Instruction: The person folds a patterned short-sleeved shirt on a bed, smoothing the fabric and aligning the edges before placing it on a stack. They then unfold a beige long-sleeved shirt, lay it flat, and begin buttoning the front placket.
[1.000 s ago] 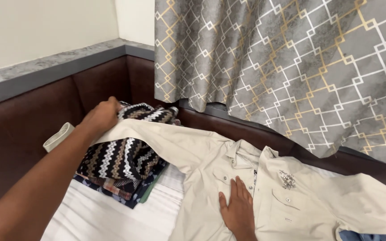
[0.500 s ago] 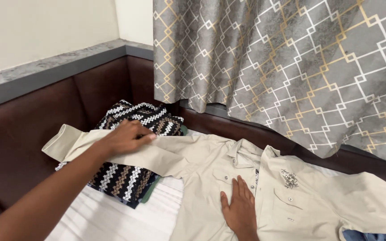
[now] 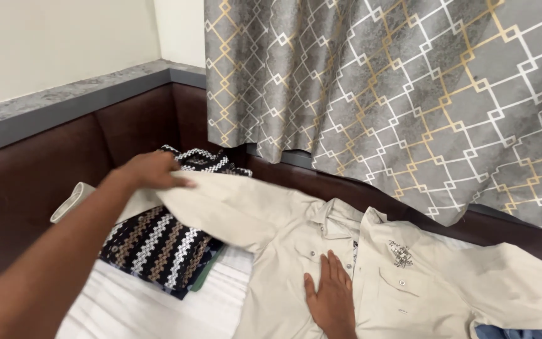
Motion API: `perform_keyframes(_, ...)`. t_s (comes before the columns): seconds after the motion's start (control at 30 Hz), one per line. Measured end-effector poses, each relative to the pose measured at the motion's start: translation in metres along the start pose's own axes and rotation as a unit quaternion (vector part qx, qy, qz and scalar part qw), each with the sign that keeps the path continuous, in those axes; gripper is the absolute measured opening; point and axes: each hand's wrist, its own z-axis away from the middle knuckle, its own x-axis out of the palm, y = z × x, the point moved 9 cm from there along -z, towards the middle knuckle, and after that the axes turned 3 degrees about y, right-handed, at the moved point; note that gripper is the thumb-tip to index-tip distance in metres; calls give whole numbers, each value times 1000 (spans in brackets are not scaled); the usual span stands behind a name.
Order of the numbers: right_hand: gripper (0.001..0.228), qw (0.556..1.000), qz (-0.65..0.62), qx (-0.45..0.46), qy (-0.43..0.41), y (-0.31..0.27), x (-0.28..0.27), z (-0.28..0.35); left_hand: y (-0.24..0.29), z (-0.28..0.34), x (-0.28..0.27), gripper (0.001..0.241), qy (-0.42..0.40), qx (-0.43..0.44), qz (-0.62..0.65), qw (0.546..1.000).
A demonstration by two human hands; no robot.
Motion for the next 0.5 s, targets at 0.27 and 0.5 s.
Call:
perform_keyframes(0.27,68,1000,9,-2,0,-3,-2,0,-72,-5,-36,52,-42,-76,158,984)
perform_keyframes(0.5,69,1000,15,10,-22,-1,3,-2,-98,13,-44,58,-135,-123,161,970)
